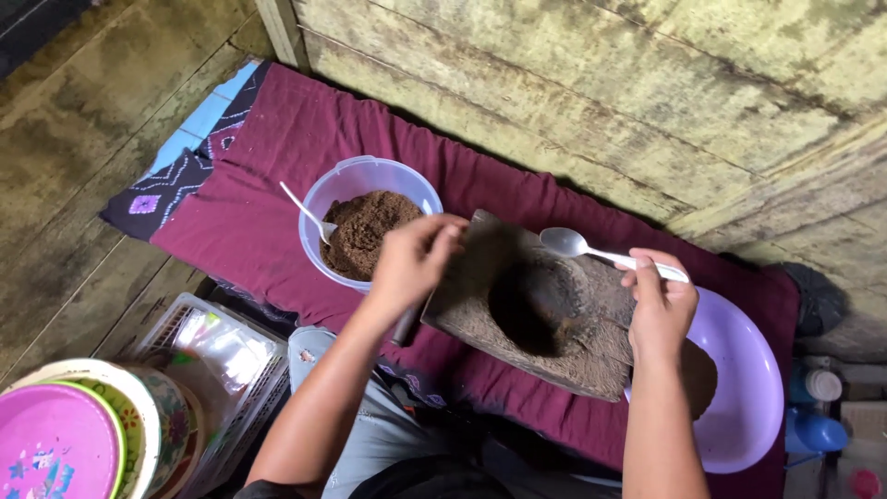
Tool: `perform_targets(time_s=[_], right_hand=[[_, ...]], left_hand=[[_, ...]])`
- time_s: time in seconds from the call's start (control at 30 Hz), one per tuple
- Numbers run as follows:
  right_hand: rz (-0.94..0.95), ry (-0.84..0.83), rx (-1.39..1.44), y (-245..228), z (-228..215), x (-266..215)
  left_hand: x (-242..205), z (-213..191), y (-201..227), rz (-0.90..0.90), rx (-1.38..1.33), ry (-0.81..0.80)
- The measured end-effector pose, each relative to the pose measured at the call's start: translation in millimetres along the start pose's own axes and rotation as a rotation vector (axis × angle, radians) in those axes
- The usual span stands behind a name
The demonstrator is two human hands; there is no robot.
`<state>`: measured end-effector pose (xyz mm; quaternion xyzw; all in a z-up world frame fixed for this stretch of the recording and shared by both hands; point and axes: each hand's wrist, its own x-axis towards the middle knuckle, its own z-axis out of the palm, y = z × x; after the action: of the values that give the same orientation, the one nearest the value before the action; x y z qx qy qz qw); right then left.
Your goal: Transferring brown powder from a plastic bucket into a central hole of a stone block using a white plastic spoon.
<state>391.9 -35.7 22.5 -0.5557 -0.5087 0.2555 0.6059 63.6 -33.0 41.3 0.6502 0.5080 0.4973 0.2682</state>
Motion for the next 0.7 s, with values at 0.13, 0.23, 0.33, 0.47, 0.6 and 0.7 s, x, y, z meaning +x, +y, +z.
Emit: perform_targets(time_s=[0.13, 0.23, 0.33, 0.47, 0.6, 0.7], right_hand=[[0.091, -0.047, 0.110, -14, 43, 22], [0.126, -0.120, 0.161, -27, 80, 32], [0.134, -0.205, 0.179, -42, 120, 32], [0.015, -0.417, 0.024, -45, 165, 32], [-0.376, -0.549, -0.372, -74, 196, 17], [-0.603, -0.633, -0.518, -32, 212, 24]], left_hand=[[7, -41, -18, -0.103, -0.229, 0.116], [8, -64, -34, -0.101, -0.364, 0.185], [5, -83, -48, -0.144, -0.326, 0.228], [5, -100, -67, -0.208, -0.429, 0.322], [2, -107, -77, -0.268, -0.564, 0.403], [1, -101, -91, -0.268, -0.615, 0.422]])
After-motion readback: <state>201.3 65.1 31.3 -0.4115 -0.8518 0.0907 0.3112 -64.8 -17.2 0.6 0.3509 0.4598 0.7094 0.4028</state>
